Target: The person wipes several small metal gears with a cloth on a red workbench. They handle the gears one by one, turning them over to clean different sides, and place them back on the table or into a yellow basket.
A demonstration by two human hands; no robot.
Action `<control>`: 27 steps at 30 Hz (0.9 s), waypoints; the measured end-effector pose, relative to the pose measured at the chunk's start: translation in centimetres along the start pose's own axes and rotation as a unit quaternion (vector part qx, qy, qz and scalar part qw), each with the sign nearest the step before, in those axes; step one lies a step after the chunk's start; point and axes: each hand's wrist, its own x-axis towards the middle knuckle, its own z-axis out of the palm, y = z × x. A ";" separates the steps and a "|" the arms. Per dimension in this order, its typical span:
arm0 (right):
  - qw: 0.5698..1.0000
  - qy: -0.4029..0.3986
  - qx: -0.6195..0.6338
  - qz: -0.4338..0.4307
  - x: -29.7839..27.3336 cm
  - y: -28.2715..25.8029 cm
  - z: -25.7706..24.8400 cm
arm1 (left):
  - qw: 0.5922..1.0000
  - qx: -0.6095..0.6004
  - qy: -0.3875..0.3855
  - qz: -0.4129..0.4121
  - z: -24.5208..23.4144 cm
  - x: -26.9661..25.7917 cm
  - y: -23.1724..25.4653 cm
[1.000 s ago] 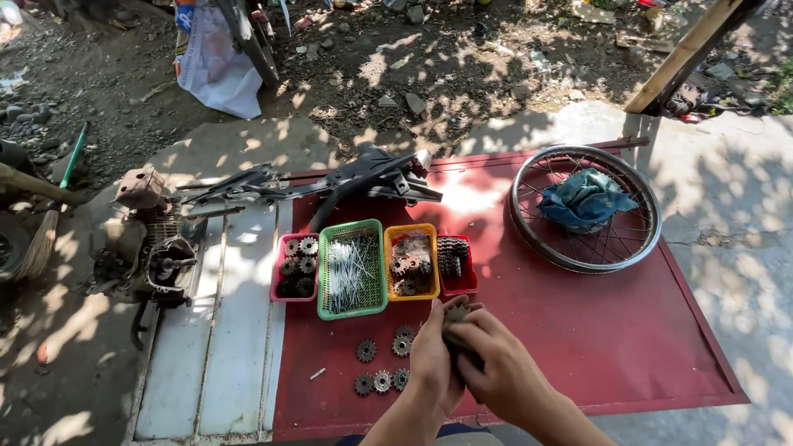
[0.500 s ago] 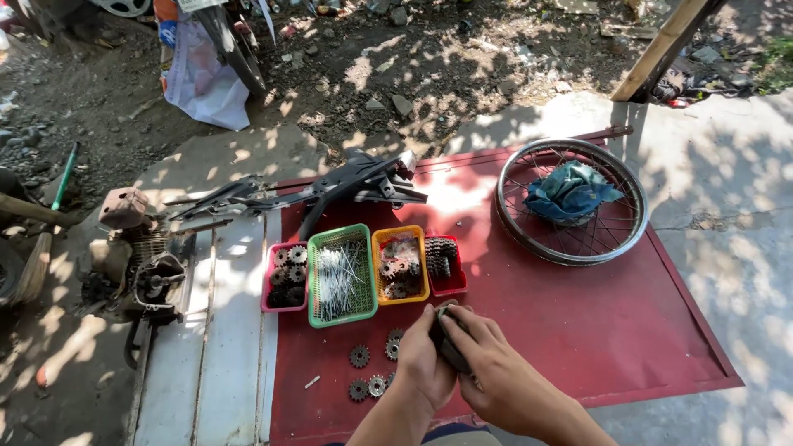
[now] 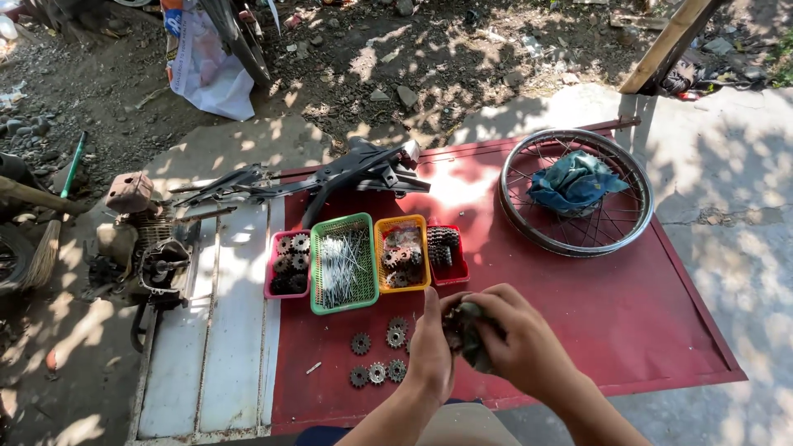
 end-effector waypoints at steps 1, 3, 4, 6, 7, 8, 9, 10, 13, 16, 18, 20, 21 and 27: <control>1.000 -0.001 -0.001 -0.002 0.3 -0.3 -0.5 | 1.000 -0.002 0.000 0.002 -0.1 -0.1 0.1; 0.991 0.035 0.103 0.076 0.7 -0.9 -1.6 | 0.983 0.126 -0.032 0.131 -0.3 -0.6 0.3; 0.991 0.033 0.104 0.075 0.7 -1.0 -1.7 | 0.983 0.125 -0.029 0.133 -0.4 -0.5 0.3; 0.979 -0.012 0.189 0.073 0.7 -1.2 -1.8 | 0.965 0.167 -0.031 0.202 -0.8 -0.4 0.3; 0.979 -0.013 0.191 0.075 0.8 -1.9 -1.5 | 0.965 0.168 -0.029 0.200 -0.7 -0.8 0.6; 0.973 -0.038 0.218 0.061 0.7 -2.6 -1.2 | 0.947 0.204 -0.037 0.247 -0.6 -1.2 0.7; 0.967 -0.062 0.244 0.048 0.6 -3.3 -0.9 | 0.925 0.238 -0.045 0.293 -0.5 -1.7 0.8; 0.966 -0.062 0.244 0.052 0.3 -2.8 -0.5 | 0.926 0.239 -0.045 0.289 -0.7 -1.9 0.8; 0.961 -0.083 0.261 0.037 0.1 -2.6 0.3 | 0.841 0.387 0.009 0.377 -1.1 -2.6 1.4; 0.983 -0.074 0.164 0.024 -0.4 -3.0 0.8 | 0.766 0.476 0.021 0.432 -1.5 -3.6 1.6; 0.987 -0.080 0.141 0.012 0.0 -2.8 1.0 | 0.710 0.504 0.007 0.492 -1.7 -3.6 1.5; 0.990 -0.064 0.127 -0.011 -0.1 -2.8 1.5 | 0.677 0.508 -0.007 0.532 -1.8 -3.9 1.9; 0.992 -0.049 0.113 -0.034 0.0 -2.7 1.8 | 0.643 0.511 -0.021 0.571 -1.9 -4.0 2.1; 0.993 -0.004 0.117 0.022 0.1 -3.3 2.3 | 0.605 0.523 -0.028 0.599 -2.1 -3.7 2.4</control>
